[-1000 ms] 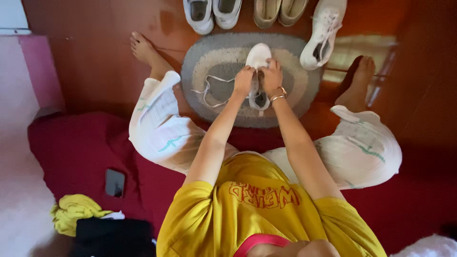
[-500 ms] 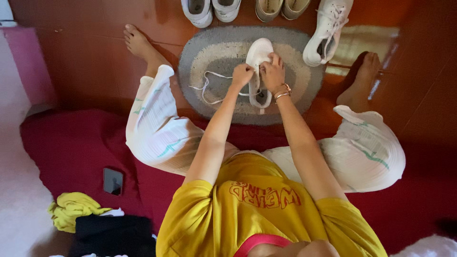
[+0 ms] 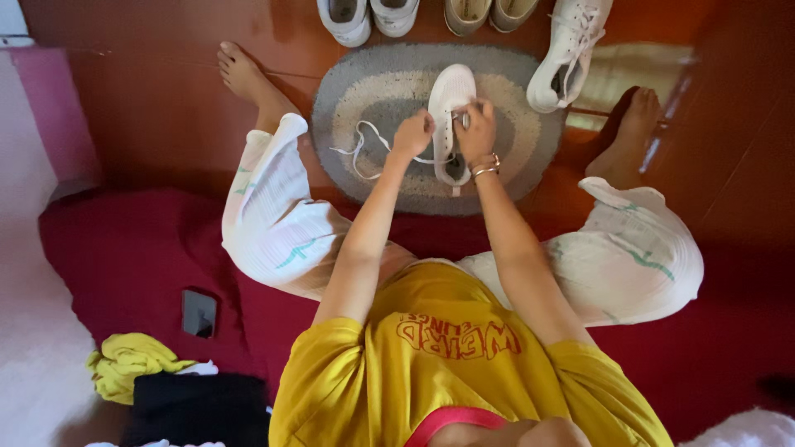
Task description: The person sits on the floor and laces a white sneaker. They thread the laces through the eyelets, pull them tight, and tie a knot.
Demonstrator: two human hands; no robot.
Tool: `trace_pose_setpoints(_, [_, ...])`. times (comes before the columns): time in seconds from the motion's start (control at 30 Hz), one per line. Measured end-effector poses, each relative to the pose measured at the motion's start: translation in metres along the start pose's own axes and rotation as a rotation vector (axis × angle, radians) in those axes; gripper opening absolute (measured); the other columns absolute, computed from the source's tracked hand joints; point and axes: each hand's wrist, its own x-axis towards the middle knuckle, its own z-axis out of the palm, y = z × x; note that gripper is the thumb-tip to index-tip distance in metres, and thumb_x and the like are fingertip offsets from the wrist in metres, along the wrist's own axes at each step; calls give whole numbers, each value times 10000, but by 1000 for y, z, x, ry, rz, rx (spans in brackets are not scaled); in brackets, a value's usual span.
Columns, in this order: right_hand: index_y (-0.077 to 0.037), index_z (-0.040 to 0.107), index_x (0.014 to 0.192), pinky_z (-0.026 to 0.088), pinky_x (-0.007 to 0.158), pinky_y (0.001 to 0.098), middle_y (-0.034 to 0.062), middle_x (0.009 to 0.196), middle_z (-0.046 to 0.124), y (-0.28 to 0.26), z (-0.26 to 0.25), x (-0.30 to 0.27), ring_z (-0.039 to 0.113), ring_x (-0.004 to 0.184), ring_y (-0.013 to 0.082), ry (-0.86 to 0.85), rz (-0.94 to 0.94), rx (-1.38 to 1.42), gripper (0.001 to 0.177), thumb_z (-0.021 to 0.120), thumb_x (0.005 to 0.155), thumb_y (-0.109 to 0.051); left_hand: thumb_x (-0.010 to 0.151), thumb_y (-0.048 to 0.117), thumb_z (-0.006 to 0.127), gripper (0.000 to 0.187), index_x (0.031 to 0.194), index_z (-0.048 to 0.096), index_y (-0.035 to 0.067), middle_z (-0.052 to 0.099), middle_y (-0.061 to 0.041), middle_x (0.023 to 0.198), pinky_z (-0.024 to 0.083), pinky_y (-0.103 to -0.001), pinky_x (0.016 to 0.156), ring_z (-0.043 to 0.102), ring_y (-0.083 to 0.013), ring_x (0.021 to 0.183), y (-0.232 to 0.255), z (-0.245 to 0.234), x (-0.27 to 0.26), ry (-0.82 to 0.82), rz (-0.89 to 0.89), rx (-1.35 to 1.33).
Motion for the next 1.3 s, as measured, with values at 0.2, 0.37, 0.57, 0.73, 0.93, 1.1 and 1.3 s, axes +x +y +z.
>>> trace_pose_setpoints(0.2, [-100,741,1019,537,926,420,147,1229,596,-4,9,-6,630,1101,344,50,43,-67,175,777,849,-84,765,79,680,363,1127,665,87,631,-151,1162,545,-487,843,607,-357,1106,31,9,7,120,237,539])
trace_pose_setpoints(0.37, [-123,772,1016,534,903,429,146,1205,613,-3,7,-2,635,1079,349,53,25,-55,114,766,905,-103,923,154,638,181,1092,681,106,644,-83,1185,512,-541,986,590,-299,1216,32,21,18,131,346,754])
trace_pose_setpoints(0.57, [-151,782,983,522,891,452,169,1275,550,3,10,4,583,1114,390,-69,69,-195,128,776,862,-110,1040,207,516,246,1119,625,0,705,-234,1071,542,-537,906,689,-418,1024,20,23,26,-165,2,139])
trace_pose_setpoints(0.73, [-162,794,955,514,965,469,137,1305,546,12,16,6,544,1172,410,-11,-45,-202,146,805,820,-109,1002,249,558,296,1169,586,5,696,-253,1021,525,-545,872,669,-459,954,18,25,20,-40,25,179])
trace_pose_setpoints(0.93, [-159,793,974,513,944,459,156,1313,531,23,24,6,535,1192,424,-12,-33,-205,97,782,885,-124,851,88,647,273,1116,610,32,604,-155,1135,573,-456,833,651,-352,1068,16,23,13,98,364,534])
trace_pose_setpoints(1.1, [-152,799,947,511,985,455,140,1337,534,19,25,4,544,1193,392,17,13,-139,122,802,853,-74,918,74,629,168,1079,630,29,610,-168,1171,562,-471,872,640,-364,1103,12,24,26,27,251,452])
trace_pose_setpoints(1.3, [-130,791,938,491,1026,442,137,1327,530,14,21,1,532,1238,384,5,72,-30,195,823,792,-3,919,134,617,191,1071,636,21,647,-193,1151,542,-493,913,645,-390,1096,13,20,25,-59,189,285])
